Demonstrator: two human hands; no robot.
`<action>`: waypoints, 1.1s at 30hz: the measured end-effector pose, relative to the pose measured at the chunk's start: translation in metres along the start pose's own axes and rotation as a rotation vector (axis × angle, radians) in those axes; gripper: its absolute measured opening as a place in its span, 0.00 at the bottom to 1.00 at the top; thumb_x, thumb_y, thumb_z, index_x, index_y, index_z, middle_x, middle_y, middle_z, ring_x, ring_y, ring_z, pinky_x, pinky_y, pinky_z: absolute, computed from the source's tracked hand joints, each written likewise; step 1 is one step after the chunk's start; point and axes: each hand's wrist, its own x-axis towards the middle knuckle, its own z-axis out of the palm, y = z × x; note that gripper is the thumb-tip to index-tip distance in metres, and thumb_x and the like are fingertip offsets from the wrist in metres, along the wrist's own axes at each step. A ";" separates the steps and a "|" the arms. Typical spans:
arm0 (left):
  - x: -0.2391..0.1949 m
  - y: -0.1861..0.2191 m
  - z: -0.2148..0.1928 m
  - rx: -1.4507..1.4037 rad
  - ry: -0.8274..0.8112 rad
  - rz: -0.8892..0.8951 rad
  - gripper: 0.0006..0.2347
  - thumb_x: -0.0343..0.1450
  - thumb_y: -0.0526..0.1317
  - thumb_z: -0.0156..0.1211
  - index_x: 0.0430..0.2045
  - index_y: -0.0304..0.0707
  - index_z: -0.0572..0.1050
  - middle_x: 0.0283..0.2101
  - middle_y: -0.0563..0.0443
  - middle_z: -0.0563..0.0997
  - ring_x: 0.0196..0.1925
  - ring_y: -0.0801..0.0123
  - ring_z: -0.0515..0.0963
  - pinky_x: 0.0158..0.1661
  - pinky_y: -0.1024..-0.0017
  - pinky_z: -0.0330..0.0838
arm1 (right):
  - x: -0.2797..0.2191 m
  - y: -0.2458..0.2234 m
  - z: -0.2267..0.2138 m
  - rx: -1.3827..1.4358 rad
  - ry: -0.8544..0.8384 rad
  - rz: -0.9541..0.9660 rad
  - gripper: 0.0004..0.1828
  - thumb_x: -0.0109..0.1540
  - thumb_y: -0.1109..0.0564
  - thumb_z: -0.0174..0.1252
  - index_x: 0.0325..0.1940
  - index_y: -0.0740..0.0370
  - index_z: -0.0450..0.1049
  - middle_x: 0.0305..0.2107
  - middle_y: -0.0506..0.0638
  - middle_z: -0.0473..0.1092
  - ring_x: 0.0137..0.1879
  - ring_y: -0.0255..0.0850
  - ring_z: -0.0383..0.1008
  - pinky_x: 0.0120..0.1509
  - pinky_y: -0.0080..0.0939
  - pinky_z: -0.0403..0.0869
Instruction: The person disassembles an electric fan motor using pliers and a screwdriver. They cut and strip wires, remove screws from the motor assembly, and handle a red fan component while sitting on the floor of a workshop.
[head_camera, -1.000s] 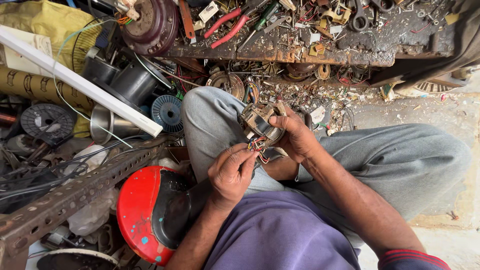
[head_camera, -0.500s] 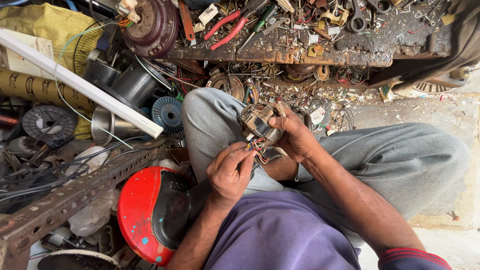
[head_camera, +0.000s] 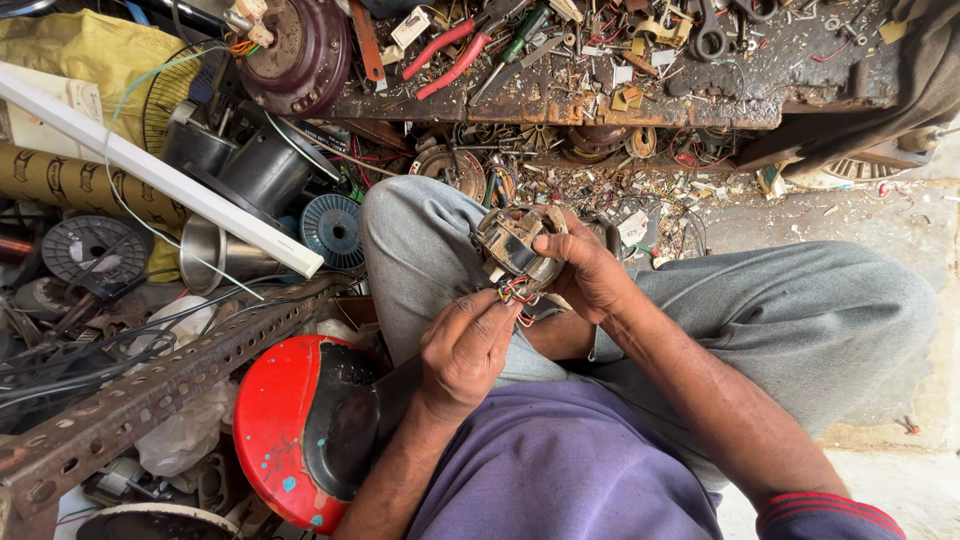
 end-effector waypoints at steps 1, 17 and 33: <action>0.000 0.000 -0.001 0.037 -0.022 0.040 0.10 0.71 0.28 0.68 0.44 0.30 0.79 0.42 0.42 0.82 0.42 0.56 0.85 0.42 0.65 0.81 | 0.000 0.000 0.000 0.011 -0.022 -0.009 0.35 0.59 0.52 0.62 0.68 0.63 0.63 0.52 0.55 0.73 0.53 0.44 0.78 0.58 0.51 0.80; 0.000 -0.005 -0.005 0.209 -0.163 0.143 0.12 0.70 0.29 0.67 0.47 0.26 0.80 0.20 0.56 0.66 0.21 0.70 0.67 0.22 0.68 0.62 | -0.003 0.000 0.000 -0.014 -0.010 0.010 0.38 0.55 0.52 0.62 0.69 0.62 0.61 0.51 0.55 0.73 0.54 0.46 0.77 0.56 0.53 0.80; 0.013 -0.011 -0.023 0.077 -0.305 0.197 0.04 0.65 0.31 0.63 0.29 0.33 0.76 0.25 0.50 0.70 0.27 0.60 0.73 0.26 0.62 0.67 | 0.001 0.008 -0.012 0.031 -0.097 -0.074 0.43 0.53 0.51 0.66 0.70 0.65 0.60 0.56 0.57 0.69 0.61 0.49 0.72 0.65 0.53 0.74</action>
